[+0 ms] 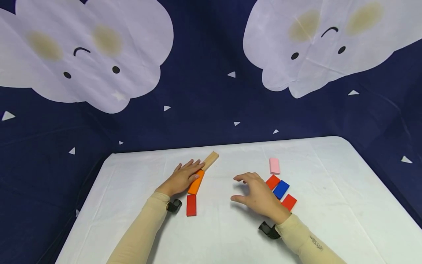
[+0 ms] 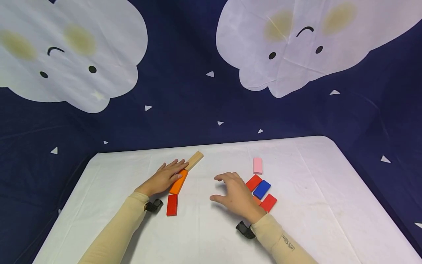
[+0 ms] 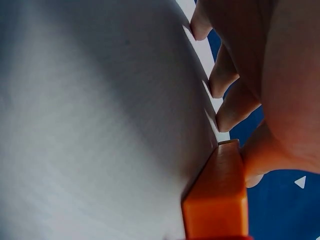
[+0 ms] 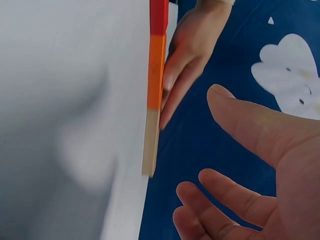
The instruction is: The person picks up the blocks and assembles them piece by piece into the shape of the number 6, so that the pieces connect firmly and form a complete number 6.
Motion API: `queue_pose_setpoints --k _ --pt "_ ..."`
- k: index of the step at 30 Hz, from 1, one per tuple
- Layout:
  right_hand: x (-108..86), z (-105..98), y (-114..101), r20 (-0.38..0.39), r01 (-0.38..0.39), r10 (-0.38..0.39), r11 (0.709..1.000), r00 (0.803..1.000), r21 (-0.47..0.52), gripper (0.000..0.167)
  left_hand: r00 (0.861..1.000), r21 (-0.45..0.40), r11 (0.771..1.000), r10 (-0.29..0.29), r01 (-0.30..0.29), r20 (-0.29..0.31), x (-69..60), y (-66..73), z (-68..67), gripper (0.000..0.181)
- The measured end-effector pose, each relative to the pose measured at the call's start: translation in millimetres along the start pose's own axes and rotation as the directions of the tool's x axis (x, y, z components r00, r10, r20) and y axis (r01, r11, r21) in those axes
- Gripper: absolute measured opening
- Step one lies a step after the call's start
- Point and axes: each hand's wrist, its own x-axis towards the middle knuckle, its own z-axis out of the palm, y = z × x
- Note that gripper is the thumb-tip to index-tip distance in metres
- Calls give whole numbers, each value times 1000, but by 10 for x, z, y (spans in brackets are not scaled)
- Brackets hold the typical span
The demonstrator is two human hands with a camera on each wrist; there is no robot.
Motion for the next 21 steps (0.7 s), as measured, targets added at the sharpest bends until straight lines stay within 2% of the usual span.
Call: queue_pose_setpoints --k 9,16,21 --pt "-72 -276 307 -60 -28 26 999 998 -30 56 1000 2 1000 -9 9 7 6 10 -3 52" --pt "-124 -441 497 -55 -73 70 996 996 -42 58 1000 -1 1000 -6 6 9 6 11 -6 51" --pt "-144 -512 605 -46 -76 73 995 996 -61 58 1000 4 1000 -9 9 8 10 10 -1 52"
